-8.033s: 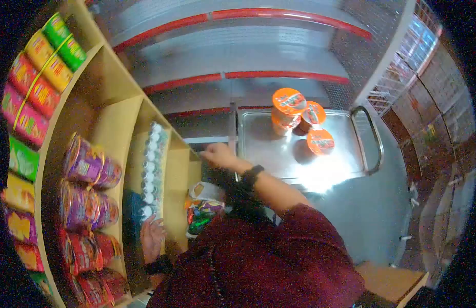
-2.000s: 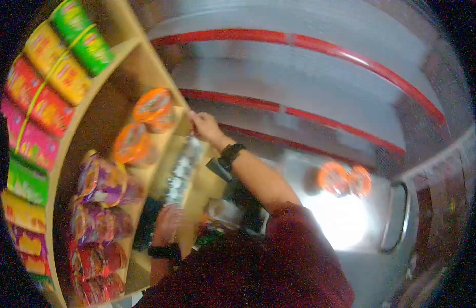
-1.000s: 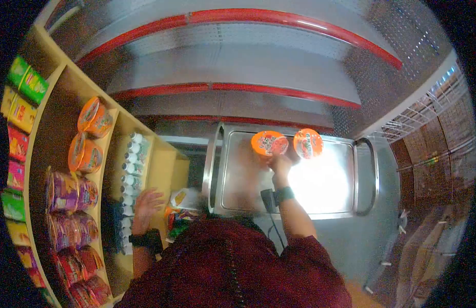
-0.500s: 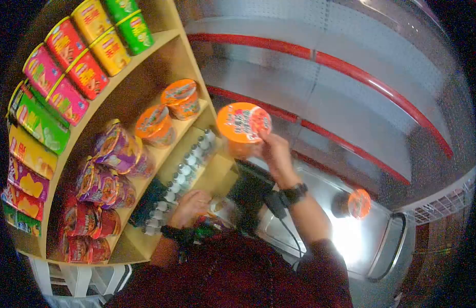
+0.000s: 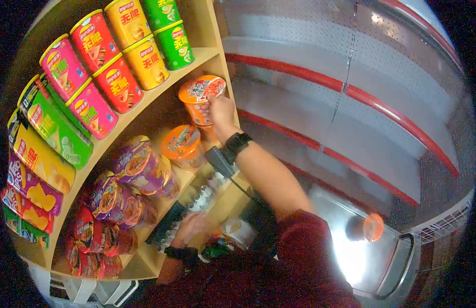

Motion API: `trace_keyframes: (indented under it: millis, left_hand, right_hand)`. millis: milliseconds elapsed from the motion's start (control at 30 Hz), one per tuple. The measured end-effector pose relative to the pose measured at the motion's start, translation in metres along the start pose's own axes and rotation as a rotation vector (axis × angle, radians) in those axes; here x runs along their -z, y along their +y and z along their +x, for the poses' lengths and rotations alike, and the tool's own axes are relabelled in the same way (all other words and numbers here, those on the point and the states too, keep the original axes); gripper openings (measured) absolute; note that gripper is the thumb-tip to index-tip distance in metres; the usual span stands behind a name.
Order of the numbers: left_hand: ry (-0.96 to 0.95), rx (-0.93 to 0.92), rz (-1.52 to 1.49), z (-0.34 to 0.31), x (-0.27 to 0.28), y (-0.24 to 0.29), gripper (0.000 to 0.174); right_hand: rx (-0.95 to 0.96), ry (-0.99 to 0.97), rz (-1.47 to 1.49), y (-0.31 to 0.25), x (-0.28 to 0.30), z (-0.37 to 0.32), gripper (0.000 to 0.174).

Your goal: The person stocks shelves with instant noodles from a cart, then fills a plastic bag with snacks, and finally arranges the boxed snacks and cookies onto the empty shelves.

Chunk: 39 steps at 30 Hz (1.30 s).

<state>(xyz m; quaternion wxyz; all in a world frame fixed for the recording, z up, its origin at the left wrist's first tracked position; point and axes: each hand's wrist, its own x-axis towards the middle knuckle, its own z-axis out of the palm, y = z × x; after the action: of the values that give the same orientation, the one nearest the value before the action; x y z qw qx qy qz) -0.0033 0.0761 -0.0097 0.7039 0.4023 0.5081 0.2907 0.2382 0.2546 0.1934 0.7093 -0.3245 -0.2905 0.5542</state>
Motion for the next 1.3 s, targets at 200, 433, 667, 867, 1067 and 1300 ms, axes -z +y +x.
trace_keyframes:
  millis: [200,433,667,867,1067,1300]
  left_hand:
    - [-0.001,-0.004,0.011,-0.002,0.003,0.014,0.031]
    - [-0.051,-0.01,0.018,0.01,0.0,0.007,0.03]
    - [-0.165,-0.004,-0.063,0.033,-0.008,-0.006,0.033]
    - [-0.195,-0.009,0.205,0.022,-0.056,0.017,0.042]
    - [-0.189,0.025,0.217,0.019,-0.108,0.021,0.035]
    - [-0.191,-0.013,0.266,-0.002,-0.141,0.019,0.034]
  right_hand:
    - [0.119,0.076,-0.093,0.024,-0.01,0.009,0.024]
    - [-0.027,-0.012,-0.106,0.026,0.021,-0.021,0.038]
    - [-0.23,0.063,-0.392,0.044,0.197,-0.125,0.034]
    - [-0.099,1.054,-0.259,0.042,0.416,-0.307,0.041]
    - [0.001,1.523,-0.169,0.011,0.521,-0.413,0.062]
    - [0.116,1.404,-0.087,-0.015,0.522,-0.419,0.043]
